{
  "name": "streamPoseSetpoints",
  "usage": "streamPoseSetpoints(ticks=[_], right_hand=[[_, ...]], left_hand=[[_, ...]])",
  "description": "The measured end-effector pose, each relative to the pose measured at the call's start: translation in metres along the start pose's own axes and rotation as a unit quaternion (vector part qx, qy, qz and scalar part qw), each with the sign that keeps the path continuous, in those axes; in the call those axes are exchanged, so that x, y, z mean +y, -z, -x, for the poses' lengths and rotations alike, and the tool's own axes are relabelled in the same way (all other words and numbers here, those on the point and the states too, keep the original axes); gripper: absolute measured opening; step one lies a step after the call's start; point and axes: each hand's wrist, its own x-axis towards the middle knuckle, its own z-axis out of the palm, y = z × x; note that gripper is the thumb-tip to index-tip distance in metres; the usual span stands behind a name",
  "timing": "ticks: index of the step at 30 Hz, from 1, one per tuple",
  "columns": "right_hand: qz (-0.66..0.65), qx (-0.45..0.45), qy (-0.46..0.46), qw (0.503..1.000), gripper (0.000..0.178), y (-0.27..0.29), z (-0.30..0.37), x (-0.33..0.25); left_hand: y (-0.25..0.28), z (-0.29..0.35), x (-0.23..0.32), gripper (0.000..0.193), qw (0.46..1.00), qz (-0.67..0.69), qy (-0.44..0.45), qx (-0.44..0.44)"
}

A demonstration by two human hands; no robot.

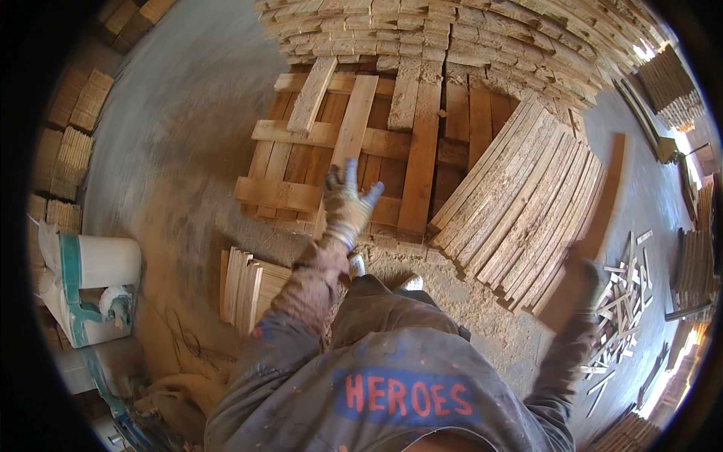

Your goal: The person repeatedly picks up stacks of wooden planks from a pile, carries them to a conveyor or table, and places them down. The person then returns to the pile to repeat the process.

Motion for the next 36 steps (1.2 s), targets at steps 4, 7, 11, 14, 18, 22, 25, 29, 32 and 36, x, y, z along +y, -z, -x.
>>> streamPoseSetpoints(ticks=[4,7,11,14,18,22,25,29,32,36], right_hand=[[-0.362,0.276,-0.474,0.754,0.020,0.120,0.042,0.185],[-0.272,0.347,-0.510,0.738,0.024,0.166,0.073,0.236],[-0.259,0.251,-0.535,0.764,0.031,0.103,0.109,0.231],[-0.333,0.130,-0.516,0.778,0.036,0.013,0.108,0.188],[-0.425,0.072,-0.506,0.747,0.042,-0.063,0.061,0.087],[-0.419,0.116,-0.497,0.751,0.052,-0.079,0.038,0.061],[-0.463,0.162,-0.487,0.722,0.061,-0.089,0.035,0.053],[-0.475,0.256,-0.473,0.697,0.059,-0.131,0.057,0.055],[-0.554,0.273,-0.452,0.643,0.064,-0.132,0.064,0.051],[-0.573,0.192,-0.473,0.641,0.081,-0.098,0.028,0.031]], left_hand=[[-0.012,-0.051,-0.058,0.101,0.978,-0.175,0.019,-0.116],[0.021,-0.071,-0.058,0.081,0.951,0.194,0.111,-0.212],[0.059,-0.070,-0.015,0.068,0.749,0.576,0.175,-0.277],[0.034,-0.078,0.011,0.063,0.691,0.607,0.137,-0.368],[-0.026,-0.086,0.078,0.053,0.656,0.590,0.107,-0.459],[-0.109,-0.107,0.125,0.048,0.861,0.363,-0.097,-0.343],[-0.154,-0.109,0.128,0.044,0.890,0.244,-0.171,-0.345],[-0.182,-0.108,0.130,0.023,0.829,0.422,-0.113,-0.349],[-0.187,-0.076,0.155,0.050,0.758,0.504,0.021,-0.413],[-0.180,-0.079,0.142,0.076,0.623,0.589,0.132,-0.496]])
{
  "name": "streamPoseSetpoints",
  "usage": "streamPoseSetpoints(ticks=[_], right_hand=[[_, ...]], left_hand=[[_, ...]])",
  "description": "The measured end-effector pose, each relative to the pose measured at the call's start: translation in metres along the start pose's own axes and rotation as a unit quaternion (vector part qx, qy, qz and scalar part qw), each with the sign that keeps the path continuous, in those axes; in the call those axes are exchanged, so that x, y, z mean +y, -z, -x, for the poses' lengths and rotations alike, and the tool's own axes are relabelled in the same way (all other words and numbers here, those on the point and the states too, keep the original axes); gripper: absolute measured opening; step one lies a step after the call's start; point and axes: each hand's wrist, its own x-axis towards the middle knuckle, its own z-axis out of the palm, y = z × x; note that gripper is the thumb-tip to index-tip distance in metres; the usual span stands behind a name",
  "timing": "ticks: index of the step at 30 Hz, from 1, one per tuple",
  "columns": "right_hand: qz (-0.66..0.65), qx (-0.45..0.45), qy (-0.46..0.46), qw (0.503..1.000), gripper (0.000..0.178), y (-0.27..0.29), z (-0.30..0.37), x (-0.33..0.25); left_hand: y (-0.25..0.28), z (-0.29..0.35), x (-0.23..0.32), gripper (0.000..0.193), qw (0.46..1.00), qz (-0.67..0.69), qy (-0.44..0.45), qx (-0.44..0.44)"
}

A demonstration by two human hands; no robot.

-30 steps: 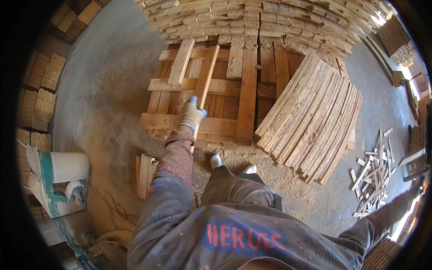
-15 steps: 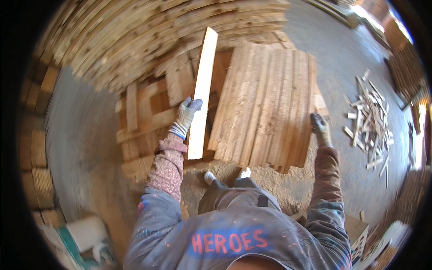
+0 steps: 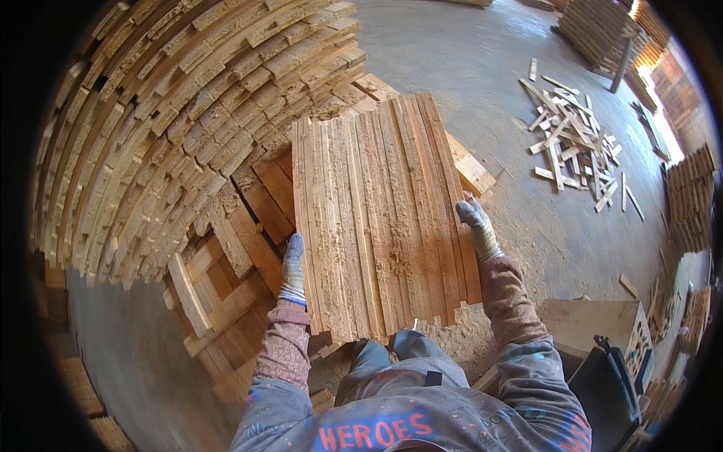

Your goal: The person repeatedly picks up stacks of wooden planks from a pile, carries them to a conveyor or table, and places them down. The person then returns to the pile to repeat the process.

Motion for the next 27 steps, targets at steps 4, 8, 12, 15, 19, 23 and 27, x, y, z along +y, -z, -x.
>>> streamPoseSetpoints(ticks=[4,8,12,15,19,23,27], right_hand=[[-0.004,0.013,-0.079,0.997,0.104,0.008,0.001,0.002],[-0.034,0.011,-0.115,0.993,0.111,-0.009,0.045,0.001],[-0.092,-0.005,-0.112,0.989,0.111,-0.041,0.127,-0.013],[-0.094,0.067,-0.085,0.990,0.115,-0.070,0.167,-0.032],[-0.141,0.142,0.019,0.980,0.113,-0.083,0.234,-0.064],[-0.038,0.328,0.113,0.937,0.105,-0.116,0.321,-0.082],[-0.091,0.465,0.229,0.850,0.091,-0.148,0.422,-0.034]], left_hand=[[-0.016,-0.002,0.013,0.079,0.996,0.032,0.053,-0.059],[0.023,0.014,0.041,0.063,0.985,-0.130,0.111,-0.012],[-0.027,0.090,0.098,0.041,0.966,-0.175,0.192,0.011],[-0.006,0.068,0.109,0.059,0.960,-0.164,0.194,-0.119],[-0.057,0.034,0.125,0.060,0.924,-0.191,0.208,-0.260],[-0.145,0.036,0.122,0.066,0.880,-0.146,0.262,-0.368],[-0.237,0.039,0.082,0.073,0.770,-0.192,0.319,-0.517]])
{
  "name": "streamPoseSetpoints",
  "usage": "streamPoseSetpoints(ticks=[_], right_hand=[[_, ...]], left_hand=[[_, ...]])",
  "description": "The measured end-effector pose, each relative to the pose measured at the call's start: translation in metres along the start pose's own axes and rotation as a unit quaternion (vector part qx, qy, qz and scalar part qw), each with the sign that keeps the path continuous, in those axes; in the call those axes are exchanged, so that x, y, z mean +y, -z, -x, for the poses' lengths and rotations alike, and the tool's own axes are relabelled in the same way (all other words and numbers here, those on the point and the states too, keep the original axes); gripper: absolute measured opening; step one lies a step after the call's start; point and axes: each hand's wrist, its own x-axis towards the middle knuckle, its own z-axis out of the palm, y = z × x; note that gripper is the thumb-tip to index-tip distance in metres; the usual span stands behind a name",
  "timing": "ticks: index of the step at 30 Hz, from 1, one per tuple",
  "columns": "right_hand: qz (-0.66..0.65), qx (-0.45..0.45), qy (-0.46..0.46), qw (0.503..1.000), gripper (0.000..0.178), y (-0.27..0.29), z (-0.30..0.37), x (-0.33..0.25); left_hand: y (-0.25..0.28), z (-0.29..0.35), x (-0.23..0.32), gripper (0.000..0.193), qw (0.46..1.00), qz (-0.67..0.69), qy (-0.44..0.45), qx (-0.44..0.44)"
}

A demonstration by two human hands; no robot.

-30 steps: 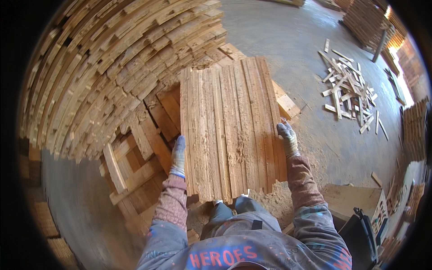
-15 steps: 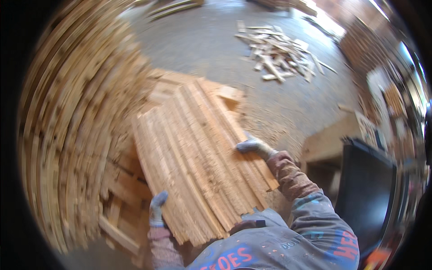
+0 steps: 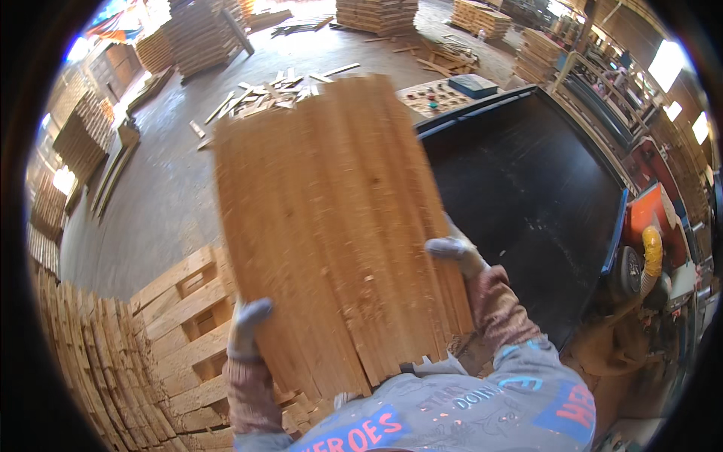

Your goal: The person repeatedly picks up stacks of wooden planks from a pile, carries them to a conveyor or table, and places them down. The person then returns to the pile to repeat the process.

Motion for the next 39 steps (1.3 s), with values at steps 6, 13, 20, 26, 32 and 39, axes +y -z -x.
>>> streamPoseSetpoints(ticks=[6,13,20,26,32,39], right_hand=[[-0.054,0.281,-0.009,0.958,0.027,0.252,0.063,0.023],[0.372,0.425,-0.210,0.798,0.063,0.426,0.071,-0.038],[0.162,0.535,0.068,0.826,0.066,0.417,0.003,-0.018],[0.267,0.596,-0.008,0.757,0.060,0.467,-0.108,-0.047],[0.296,0.479,-0.132,0.816,0.069,0.482,-0.185,-0.100],[0.710,0.227,0.149,0.649,0.061,0.430,-0.268,-0.181]], left_hand=[[-0.202,-0.212,-0.058,0.082,0.948,-0.180,0.116,-0.235],[-0.400,-0.452,-0.253,0.098,0.788,-0.481,0.124,-0.363],[-0.443,-0.472,-0.282,0.079,0.644,-0.718,-0.038,-0.261],[-0.508,-0.502,-0.255,0.107,0.689,-0.689,-0.065,-0.217],[-0.398,-0.405,-0.265,0.080,0.780,-0.600,-0.168,-0.063],[-0.035,-0.084,-0.181,0.065,0.525,-0.548,-0.100,0.644]])
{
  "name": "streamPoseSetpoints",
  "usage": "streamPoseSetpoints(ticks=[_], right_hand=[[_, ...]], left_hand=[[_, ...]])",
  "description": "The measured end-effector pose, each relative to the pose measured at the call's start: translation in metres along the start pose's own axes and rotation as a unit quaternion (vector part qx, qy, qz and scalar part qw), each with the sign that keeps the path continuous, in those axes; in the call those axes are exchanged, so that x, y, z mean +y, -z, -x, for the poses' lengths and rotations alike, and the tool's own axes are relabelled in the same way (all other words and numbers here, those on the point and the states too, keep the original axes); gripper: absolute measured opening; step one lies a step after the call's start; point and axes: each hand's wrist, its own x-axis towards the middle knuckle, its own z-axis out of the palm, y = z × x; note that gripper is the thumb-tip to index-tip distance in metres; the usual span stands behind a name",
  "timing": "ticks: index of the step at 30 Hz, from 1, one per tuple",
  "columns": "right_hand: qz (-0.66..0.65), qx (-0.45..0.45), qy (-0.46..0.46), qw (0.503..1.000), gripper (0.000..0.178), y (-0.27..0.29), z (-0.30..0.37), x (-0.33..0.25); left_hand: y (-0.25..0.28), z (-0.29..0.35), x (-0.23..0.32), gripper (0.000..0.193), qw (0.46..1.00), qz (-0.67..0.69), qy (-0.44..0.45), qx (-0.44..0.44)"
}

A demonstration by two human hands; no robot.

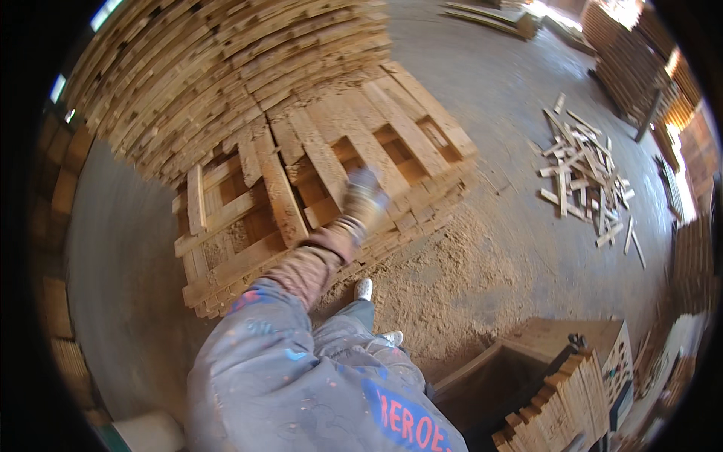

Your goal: The person repeatedly picks up stacks of wooden planks from a pile, carries them to a conveyor or table, and places them down. The person then returns to the pile to repeat the process.

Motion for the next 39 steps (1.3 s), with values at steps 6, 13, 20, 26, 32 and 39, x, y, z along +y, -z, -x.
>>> streamPoseSetpoints(ticks=[6,13,20,26,32,39], right_hand=[[-0.331,-0.386,0.290,0.811,0.056,-0.152,0.055,-0.397],[-0.172,-0.398,0.616,0.657,0.094,-0.200,0.323,-0.727],[-0.105,-0.446,0.596,0.660,0.112,-0.238,0.386,-0.782],[-0.288,-0.408,0.600,0.624,0.109,-0.225,0.279,-0.765],[-0.077,-0.460,0.655,0.594,0.111,-0.281,0.238,-0.810],[-0.265,-0.710,0.465,0.458,0.118,-0.372,0.239,-0.824]], left_hand=[[0.116,-0.010,-0.172,0.108,0.851,-0.134,0.506,-0.035],[0.088,0.042,-0.204,0.088,0.936,0.124,0.263,0.200],[0.069,-0.011,-0.121,0.093,0.944,0.150,0.196,0.219],[0.025,-0.058,-0.145,0.099,0.874,0.300,0.357,0.134],[0.050,-0.065,-0.162,0.052,0.783,0.441,0.440,-0.014],[0.004,0.056,-0.207,0.066,0.648,0.668,0.350,0.107]])
